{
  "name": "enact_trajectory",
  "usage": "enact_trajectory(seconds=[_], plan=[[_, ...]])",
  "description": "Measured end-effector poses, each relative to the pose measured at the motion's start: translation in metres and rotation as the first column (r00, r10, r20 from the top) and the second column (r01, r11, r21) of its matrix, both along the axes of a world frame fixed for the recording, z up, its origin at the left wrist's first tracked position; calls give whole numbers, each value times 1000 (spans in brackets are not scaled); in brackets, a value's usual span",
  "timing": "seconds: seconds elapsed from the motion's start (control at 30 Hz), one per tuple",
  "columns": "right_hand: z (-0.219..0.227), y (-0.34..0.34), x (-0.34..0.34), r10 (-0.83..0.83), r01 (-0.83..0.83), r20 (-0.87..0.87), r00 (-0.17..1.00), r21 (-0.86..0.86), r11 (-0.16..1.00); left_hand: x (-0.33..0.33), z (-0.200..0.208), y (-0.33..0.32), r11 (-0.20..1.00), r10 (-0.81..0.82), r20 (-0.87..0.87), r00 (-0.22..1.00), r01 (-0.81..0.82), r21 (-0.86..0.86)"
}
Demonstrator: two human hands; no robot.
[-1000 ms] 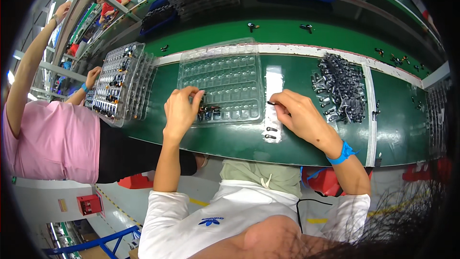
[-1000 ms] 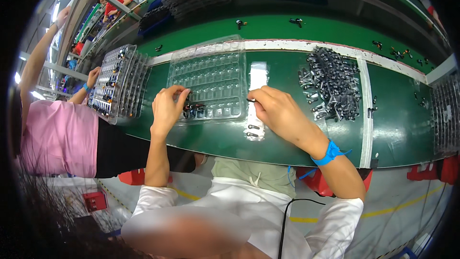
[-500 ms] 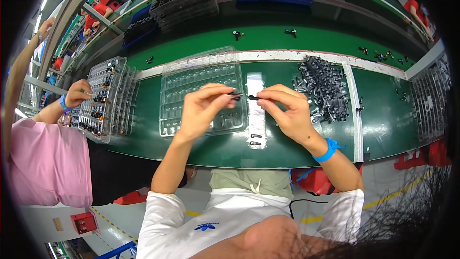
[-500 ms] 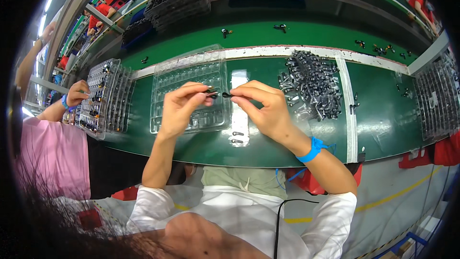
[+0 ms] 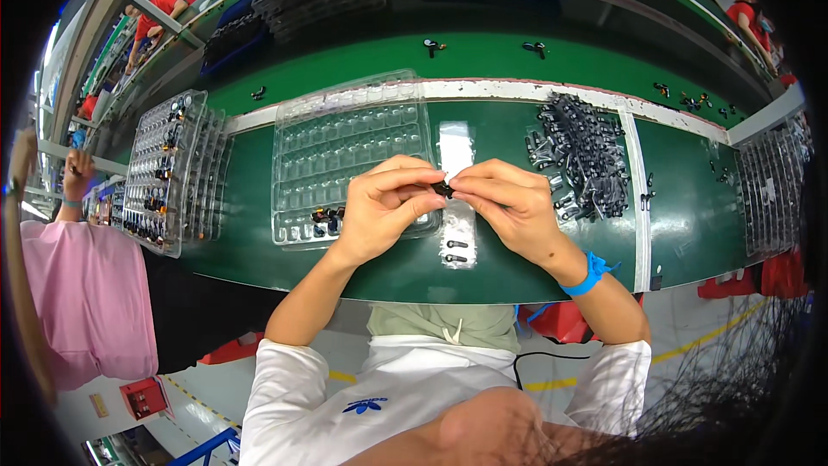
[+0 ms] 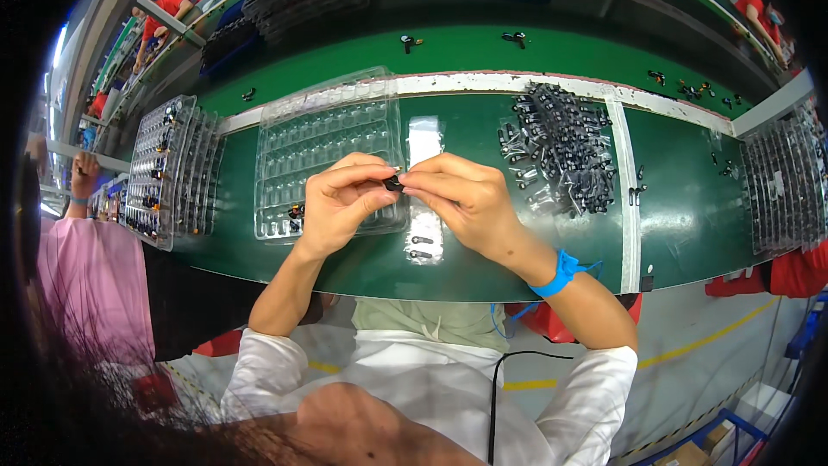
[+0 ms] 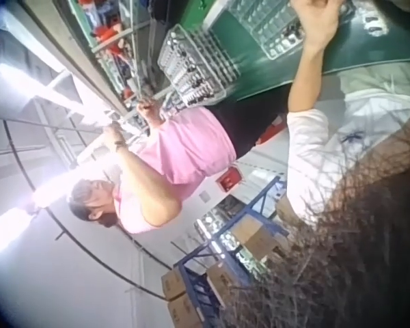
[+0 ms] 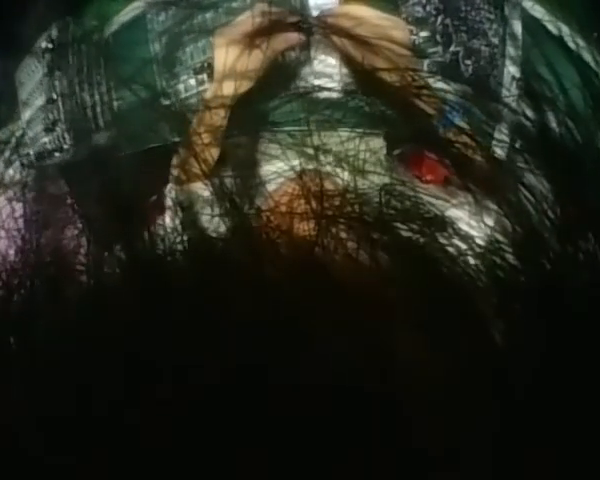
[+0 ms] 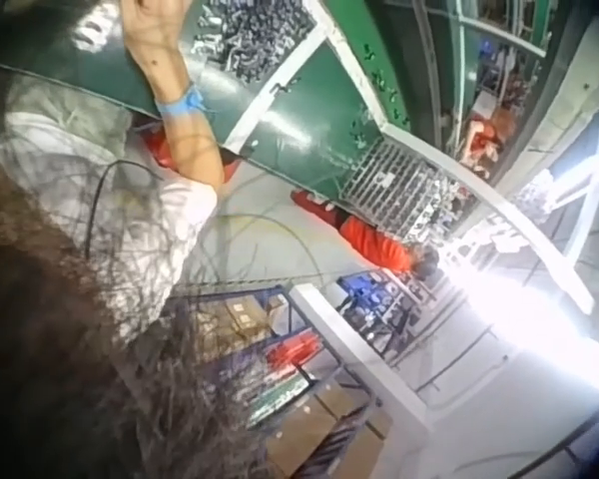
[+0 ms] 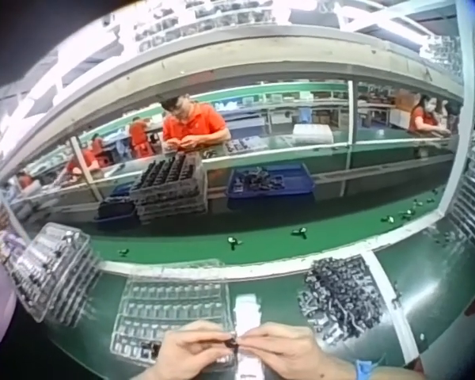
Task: The person picks up a black component and a yellow piece by hand, fits them together, and places the assembled unit into a plastic tray. This process is repeated for several components throughout the video.
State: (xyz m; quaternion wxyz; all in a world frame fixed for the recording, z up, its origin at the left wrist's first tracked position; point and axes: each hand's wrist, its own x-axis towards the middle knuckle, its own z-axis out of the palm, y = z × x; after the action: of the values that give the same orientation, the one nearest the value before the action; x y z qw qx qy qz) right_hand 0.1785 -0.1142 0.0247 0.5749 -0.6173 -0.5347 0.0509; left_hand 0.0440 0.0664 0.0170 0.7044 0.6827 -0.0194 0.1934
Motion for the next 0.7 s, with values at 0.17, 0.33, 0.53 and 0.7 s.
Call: enact_trajectory(seconds=[0.17, 0.33, 0.53, 0.7], plan=[[1, 1, -2, 0, 0, -1, 1000, -15, 1000, -2, 3, -5, 989, 84, 20, 996, -86, 121], [-2, 2, -1, 25, -38, -172, 985, -71, 997, -5, 2, -4, 959, 112, 60, 992, -124, 256], [-3, 5, -11, -64, 64, 26, 998, -11, 998, -5, 0, -11, 873, 190, 156, 969, -240, 424], [-5, 2, -13, -141, 136, 120, 983, 46, 990, -5, 0, -19, 847, 260, 188, 947, -317, 427]])
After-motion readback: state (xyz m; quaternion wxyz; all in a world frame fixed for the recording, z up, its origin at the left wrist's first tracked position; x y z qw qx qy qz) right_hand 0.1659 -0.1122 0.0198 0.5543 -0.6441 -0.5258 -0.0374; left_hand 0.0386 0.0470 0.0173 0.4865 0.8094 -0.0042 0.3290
